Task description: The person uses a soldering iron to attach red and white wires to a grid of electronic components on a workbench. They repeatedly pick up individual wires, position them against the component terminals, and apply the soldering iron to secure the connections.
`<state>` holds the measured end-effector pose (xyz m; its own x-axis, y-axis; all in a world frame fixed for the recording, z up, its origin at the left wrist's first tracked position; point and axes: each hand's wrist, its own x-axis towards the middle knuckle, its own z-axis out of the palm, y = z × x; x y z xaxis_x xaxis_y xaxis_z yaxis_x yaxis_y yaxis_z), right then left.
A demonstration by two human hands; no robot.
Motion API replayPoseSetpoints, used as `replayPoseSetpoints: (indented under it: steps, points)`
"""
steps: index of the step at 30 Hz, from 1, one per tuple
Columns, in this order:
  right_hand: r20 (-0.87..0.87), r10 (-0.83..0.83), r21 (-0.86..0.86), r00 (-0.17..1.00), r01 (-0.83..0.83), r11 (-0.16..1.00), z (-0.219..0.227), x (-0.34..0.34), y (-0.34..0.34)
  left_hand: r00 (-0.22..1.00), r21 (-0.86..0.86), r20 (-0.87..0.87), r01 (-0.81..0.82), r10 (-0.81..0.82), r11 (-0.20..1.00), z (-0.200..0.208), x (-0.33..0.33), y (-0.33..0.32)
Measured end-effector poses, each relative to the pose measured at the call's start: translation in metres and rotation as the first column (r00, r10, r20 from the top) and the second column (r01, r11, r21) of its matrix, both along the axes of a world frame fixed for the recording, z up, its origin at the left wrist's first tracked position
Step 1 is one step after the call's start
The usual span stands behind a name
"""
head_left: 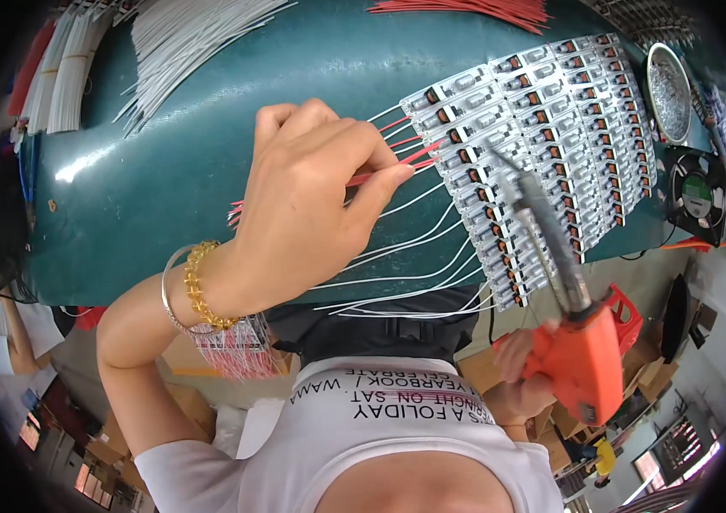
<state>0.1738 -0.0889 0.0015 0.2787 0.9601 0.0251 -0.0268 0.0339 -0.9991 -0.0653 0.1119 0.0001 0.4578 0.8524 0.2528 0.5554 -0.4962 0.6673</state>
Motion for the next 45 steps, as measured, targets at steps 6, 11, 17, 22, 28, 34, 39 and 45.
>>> replayPoseSetpoints:
  steps: [6,11,17,22,28,34,39,45]
  points:
    - [0.386,0.121,-0.139,0.914,-0.072,0.988,-0.02,0.016,-0.027,1.0,0.016,0.01,0.014,-0.014,1.0,-0.001,0.001,0.002]
    - [0.486,0.149,-0.293,0.861,0.0,0.956,-0.015,0.013,-0.029,1.0,0.025,0.006,0.011,-0.011,1.0,-0.002,0.0,0.001]
    - [0.118,0.15,-0.075,0.982,-0.142,0.987,-0.012,0.008,-0.01,1.0,0.043,0.007,0.008,-0.009,0.999,-0.002,0.0,0.001]
    - [-0.026,0.085,-0.046,0.996,-0.086,0.995,-0.011,0.001,-0.005,1.0,0.041,0.002,0.008,-0.008,0.999,-0.004,0.002,0.001]
    - [-0.053,0.067,-0.056,0.996,-0.07,0.996,-0.011,0.003,-0.013,1.0,0.021,0.004,-0.006,0.006,1.0,0.0,0.006,-0.003]
    - [0.402,0.17,-0.388,0.9,-0.001,0.922,0.0,0.019,-0.044,1.0,0.075,-0.012,0.001,0.0,0.997,-0.006,0.011,-0.007]
    - [0.538,0.347,-0.563,0.768,0.021,0.826,0.005,0.023,-0.045,1.0,0.095,-0.02,-0.008,0.01,0.995,-0.006,0.009,-0.009]
    - [0.18,0.105,-0.099,0.978,-0.088,0.991,-0.009,0.007,-0.026,1.0,0.12,-0.026,0.005,-0.002,0.993,-0.008,0.011,-0.008]
